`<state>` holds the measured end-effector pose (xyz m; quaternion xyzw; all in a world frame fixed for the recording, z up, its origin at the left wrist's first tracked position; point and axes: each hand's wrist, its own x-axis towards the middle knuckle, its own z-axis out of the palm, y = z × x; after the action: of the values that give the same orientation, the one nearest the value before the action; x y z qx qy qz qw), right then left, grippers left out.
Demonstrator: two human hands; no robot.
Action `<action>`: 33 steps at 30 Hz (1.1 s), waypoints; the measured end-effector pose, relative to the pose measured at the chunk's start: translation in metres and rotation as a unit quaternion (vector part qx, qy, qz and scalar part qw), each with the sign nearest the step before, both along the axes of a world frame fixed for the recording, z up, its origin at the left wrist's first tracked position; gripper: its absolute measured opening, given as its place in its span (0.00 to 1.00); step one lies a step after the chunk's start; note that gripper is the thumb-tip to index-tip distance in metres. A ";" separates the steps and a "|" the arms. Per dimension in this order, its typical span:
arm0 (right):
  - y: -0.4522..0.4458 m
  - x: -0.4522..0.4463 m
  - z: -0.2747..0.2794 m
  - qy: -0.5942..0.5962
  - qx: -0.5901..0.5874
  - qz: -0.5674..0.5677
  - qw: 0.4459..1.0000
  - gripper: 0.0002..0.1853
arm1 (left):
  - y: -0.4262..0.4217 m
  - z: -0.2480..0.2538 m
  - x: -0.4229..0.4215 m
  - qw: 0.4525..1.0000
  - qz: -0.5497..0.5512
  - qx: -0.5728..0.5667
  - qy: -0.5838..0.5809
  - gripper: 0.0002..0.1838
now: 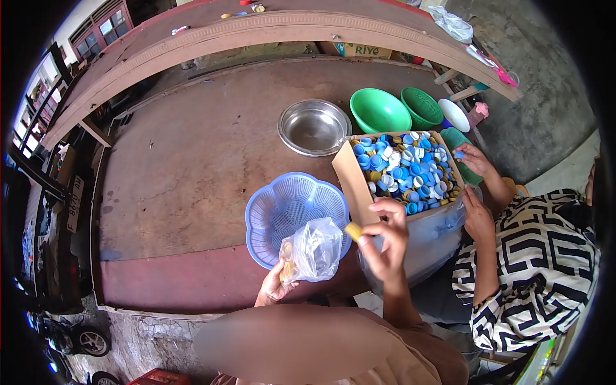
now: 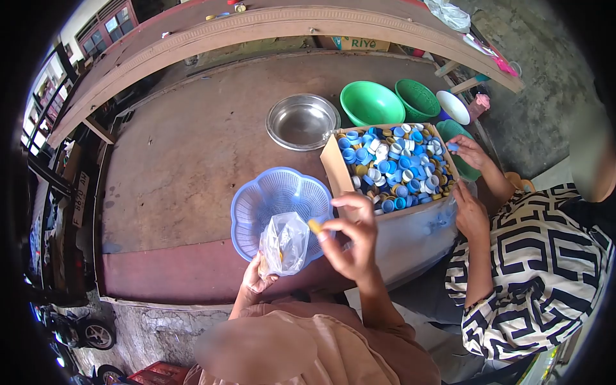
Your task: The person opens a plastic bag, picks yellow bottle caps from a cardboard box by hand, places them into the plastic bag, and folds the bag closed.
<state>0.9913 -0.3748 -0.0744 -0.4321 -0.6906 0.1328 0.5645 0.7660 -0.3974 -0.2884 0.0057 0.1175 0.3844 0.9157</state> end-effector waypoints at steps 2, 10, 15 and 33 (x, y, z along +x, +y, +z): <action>-0.001 -0.011 0.006 -0.114 -0.001 0.026 0.993 0.04 | -0.001 0.000 0.001 1.000 0.008 -0.007 0.025 0.24; 0.023 0.011 -0.020 -0.039 0.012 -0.074 0.996 0.10 | -0.001 -0.002 0.001 1.000 0.028 -0.014 -0.001 0.23; 0.075 0.112 -0.092 -0.161 -0.137 -0.353 0.912 0.03 | 0.001 -0.001 0.000 0.999 0.028 -0.043 -0.020 0.23; 0.038 0.039 -0.010 -0.005 -0.045 -0.159 0.986 0.04 | 0.002 0.001 0.003 0.998 0.041 -0.038 0.003 0.23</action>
<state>1.0301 -0.3369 -0.0848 -0.5620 -0.6090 0.0701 0.5553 0.7692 -0.3953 -0.2874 -0.0332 0.1347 0.4168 0.8983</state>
